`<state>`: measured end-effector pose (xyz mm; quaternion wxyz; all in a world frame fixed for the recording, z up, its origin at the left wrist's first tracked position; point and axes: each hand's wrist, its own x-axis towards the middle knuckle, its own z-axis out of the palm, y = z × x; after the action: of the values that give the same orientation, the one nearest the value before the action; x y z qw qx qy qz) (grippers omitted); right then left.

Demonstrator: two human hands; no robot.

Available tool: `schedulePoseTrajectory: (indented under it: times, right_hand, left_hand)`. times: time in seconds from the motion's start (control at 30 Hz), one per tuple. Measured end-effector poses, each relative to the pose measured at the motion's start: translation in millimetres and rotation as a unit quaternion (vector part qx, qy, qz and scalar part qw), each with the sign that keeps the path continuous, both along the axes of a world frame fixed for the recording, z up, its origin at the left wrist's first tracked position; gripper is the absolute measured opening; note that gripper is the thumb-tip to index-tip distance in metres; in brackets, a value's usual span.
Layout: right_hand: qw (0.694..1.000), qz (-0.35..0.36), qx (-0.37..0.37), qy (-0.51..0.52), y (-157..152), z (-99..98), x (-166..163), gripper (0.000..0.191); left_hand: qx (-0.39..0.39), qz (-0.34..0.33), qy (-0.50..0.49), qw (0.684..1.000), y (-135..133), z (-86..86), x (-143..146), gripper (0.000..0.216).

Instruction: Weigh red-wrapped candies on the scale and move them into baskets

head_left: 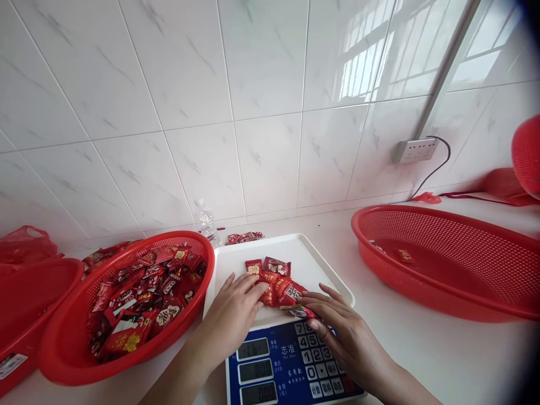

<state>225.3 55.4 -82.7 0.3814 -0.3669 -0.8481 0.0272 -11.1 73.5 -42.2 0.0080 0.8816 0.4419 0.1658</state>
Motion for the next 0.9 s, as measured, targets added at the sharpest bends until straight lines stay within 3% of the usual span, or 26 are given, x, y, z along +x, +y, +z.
schedulePoseTrajectory:
  times: [0.17, 0.4, 0.57, 0.73, 0.9]
  right_hand:
    - [0.999, -0.01, 0.021, 0.048, 2.0, 1.3, 0.9, 0.018]
    - [0.993, -0.089, 0.031, 0.069, 10.0, 6.0, 2.0, 0.024]
    - [0.993, -0.116, -0.013, 0.0, 19.4, 18.0, -13.7, 0.032]
    - [0.989, -0.136, -0.009, -0.057, 31.5, 30.5, -31.6, 0.033]
    - [0.99, -0.112, -0.022, -0.083, 33.9, 42.1, -46.2, 0.023]
  left_hand:
    - [0.058, 0.022, -0.052, 0.997, -2.0, 8.9, -6.2, 0.031]
    - [0.18, 0.05, -0.172, 0.967, -12.7, 34.8, -20.4, 0.018]
    - [0.173, 0.048, -0.186, 0.966, -19.7, 41.6, -23.7, 0.017]
    - [0.157, 0.029, -0.195, 0.968, -20.5, 40.1, -22.4, 0.018]
    - [0.055, 0.009, -0.141, 0.989, -14.5, 32.6, -26.3, 0.029]
